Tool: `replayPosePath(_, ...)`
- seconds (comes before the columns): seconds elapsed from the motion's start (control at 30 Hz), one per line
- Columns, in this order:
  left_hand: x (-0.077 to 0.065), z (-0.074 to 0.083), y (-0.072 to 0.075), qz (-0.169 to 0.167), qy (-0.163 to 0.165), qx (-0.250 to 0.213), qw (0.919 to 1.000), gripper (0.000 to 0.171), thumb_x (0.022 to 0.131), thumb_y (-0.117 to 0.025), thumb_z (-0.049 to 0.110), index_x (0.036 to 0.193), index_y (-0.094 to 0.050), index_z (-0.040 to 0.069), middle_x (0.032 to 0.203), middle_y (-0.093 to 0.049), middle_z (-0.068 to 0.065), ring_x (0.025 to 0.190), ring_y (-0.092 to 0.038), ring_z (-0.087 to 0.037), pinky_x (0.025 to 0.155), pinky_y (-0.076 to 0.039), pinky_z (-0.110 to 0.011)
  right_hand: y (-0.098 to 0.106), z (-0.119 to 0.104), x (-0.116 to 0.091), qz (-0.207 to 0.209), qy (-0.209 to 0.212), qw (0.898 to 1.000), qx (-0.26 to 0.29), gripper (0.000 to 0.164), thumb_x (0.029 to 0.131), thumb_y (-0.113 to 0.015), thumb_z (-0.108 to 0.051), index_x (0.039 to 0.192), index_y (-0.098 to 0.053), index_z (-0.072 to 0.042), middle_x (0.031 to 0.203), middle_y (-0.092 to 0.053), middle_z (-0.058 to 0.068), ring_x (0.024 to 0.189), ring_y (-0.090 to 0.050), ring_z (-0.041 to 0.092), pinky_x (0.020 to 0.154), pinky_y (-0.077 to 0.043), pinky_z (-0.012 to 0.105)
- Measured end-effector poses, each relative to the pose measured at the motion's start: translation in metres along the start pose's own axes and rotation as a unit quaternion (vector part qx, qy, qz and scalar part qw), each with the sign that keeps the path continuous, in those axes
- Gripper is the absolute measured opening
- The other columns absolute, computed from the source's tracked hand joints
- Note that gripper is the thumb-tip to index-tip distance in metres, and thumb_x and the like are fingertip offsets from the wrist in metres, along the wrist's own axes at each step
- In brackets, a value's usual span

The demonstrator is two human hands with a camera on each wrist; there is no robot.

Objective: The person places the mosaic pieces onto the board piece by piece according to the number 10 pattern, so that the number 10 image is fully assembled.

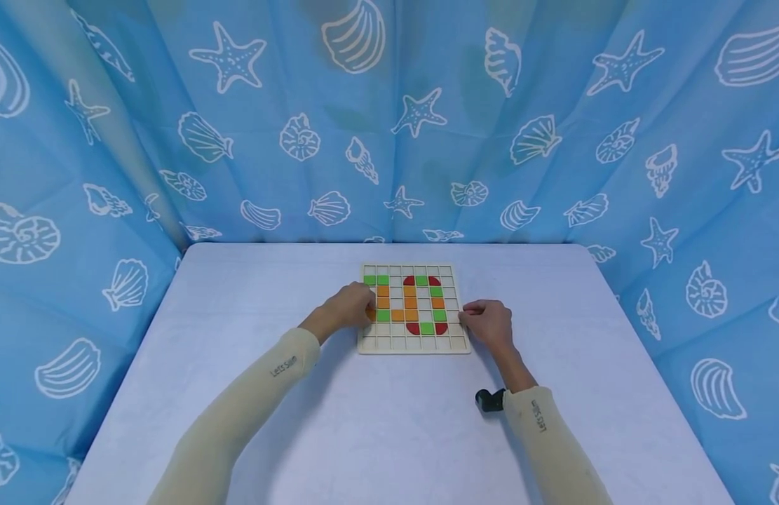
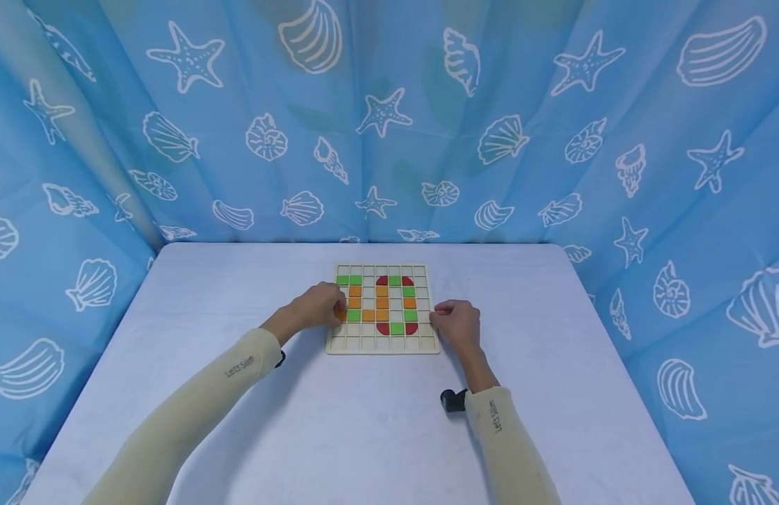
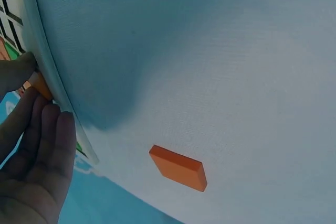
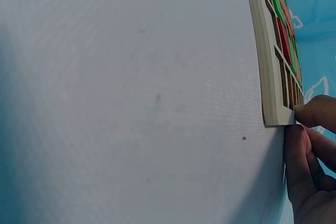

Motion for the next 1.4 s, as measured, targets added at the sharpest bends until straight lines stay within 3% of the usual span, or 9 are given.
replayPosePath(0.23, -0.002, 0.001, 0.0, 0.008, 0.009, -0.013, 0.9998, 0.022, 0.078, -0.08, 0.008, 0.098, -0.071, 0.008, 0.087, -0.06, 0.001, 0.082, -0.055, -0.016, 0.073, -0.049, -0.027, 0.0, 0.001, 0.0, 0.001, 0.003, 1.0, -0.003, 0.025, 0.087, -0.07, -0.022, 0.104, -0.073, -0.003, 0.089, -0.068, 0.01, 0.083, -0.062, 0.023, 0.055, -0.044, 0.017)
replayPosePath(0.57, -0.01, -0.004, 0.001, 0.017, -0.015, -0.085, 0.9961, 0.009, 0.085, -0.075, 0.009, 0.085, -0.067, 0.013, 0.081, -0.062, 0.003, 0.078, -0.056, -0.014, 0.07, -0.049, -0.024, -0.001, 0.002, -0.001, 0.006, 0.005, 1.0, -0.001, 0.024, 0.087, -0.071, -0.021, 0.103, -0.073, -0.003, 0.089, -0.068, 0.01, 0.082, -0.062, 0.023, 0.06, -0.048, 0.022)
replayPosePath(0.9, -0.018, -0.007, 0.006, 0.01, -0.047, -0.111, 0.9926, 0.007, 0.085, -0.075, 0.01, 0.085, -0.069, 0.014, 0.081, -0.063, 0.006, 0.078, -0.057, -0.014, 0.072, -0.05, -0.022, 0.001, 0.001, -0.002, 0.006, 0.005, 1.0, -0.001, 0.024, 0.087, -0.07, -0.021, 0.103, -0.073, -0.003, 0.089, -0.069, 0.01, 0.083, -0.063, 0.023, 0.066, -0.052, 0.028)
replayPosePath(1.1, -0.018, -0.005, 0.005, -0.021, -0.047, -0.11, 0.9926, 0.005, 0.086, -0.074, 0.008, 0.087, -0.071, 0.011, 0.082, -0.064, 0.006, 0.079, -0.057, -0.014, 0.074, -0.05, -0.024, 0.001, 0.0, -0.003, 0.006, 0.003, 1.0, 0.0, 0.024, 0.087, -0.07, -0.02, 0.103, -0.073, -0.002, 0.089, -0.069, 0.01, 0.083, -0.063, 0.023, 0.064, -0.051, 0.026)
replayPosePath(1.4, -0.013, -0.008, -0.001, -0.009, -0.052, -0.068, 0.9963, 0.002, 0.087, -0.073, 0.011, 0.088, -0.075, 0.011, 0.08, -0.066, 0.009, 0.077, -0.057, -0.011, 0.073, -0.049, -0.023, 0.001, 0.001, -0.001, 0.001, 0.003, 1.0, 0.001, 0.025, 0.087, -0.07, -0.022, 0.103, -0.073, -0.003, 0.089, -0.069, 0.009, 0.082, -0.063, 0.022, 0.058, -0.048, 0.02)
Point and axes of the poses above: each hand's wrist, its own x-axis towards the middle knuckle, its own y-axis out of the back of the hand, z = x × y, the point moved 1 cm from there along x, towards the middle knuckle
